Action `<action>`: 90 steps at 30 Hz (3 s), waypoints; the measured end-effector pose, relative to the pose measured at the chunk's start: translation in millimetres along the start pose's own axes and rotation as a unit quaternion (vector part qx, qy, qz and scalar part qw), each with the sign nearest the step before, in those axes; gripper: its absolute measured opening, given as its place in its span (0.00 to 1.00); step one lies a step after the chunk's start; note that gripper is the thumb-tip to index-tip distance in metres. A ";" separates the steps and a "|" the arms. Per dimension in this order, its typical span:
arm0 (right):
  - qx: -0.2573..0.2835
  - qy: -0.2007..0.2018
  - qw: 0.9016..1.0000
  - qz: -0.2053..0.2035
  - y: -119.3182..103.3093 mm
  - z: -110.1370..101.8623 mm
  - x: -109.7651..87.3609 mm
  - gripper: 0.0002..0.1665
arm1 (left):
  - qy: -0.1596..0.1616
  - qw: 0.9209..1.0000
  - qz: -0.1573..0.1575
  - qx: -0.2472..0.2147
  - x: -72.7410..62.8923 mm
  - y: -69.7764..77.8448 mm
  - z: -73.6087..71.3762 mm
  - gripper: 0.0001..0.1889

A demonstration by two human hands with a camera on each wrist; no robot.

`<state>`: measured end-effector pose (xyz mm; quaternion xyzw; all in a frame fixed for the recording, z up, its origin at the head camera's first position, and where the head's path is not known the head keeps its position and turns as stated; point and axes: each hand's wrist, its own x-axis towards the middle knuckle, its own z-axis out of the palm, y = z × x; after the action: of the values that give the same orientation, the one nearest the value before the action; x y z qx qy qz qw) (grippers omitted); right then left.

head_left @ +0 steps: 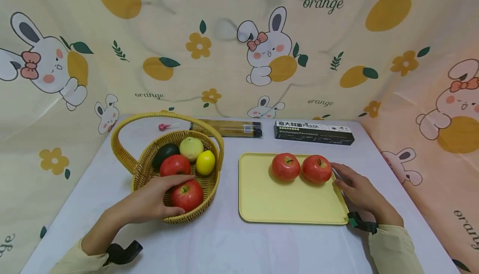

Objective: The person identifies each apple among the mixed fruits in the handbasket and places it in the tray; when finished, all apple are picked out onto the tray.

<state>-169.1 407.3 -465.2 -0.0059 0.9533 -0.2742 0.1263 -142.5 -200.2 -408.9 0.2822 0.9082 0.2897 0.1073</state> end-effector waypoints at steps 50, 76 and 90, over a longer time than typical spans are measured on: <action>-0.001 0.003 1.000 -0.001 1.6 0.9 1.7 0.44 | 0.030 0.979 0.118 -0.161 59.9 78.1 23.2 0.46; 0.004 -0.003 1.000 0.000 -2.1 -4.5 0.7 0.44 | -0.050 0.972 0.114 -0.199 164.0 156.5 121.4 0.43; 0.004 0.001 1.000 -0.020 -0.2 -4.1 -2.3 0.45 | -0.052 0.977 0.102 -0.180 203.9 177.7 169.5 0.43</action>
<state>-167.9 409.4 -461.2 -0.0243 0.9521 -0.2803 0.1199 -168.3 115.5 -448.2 0.3643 0.8005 0.4431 0.1736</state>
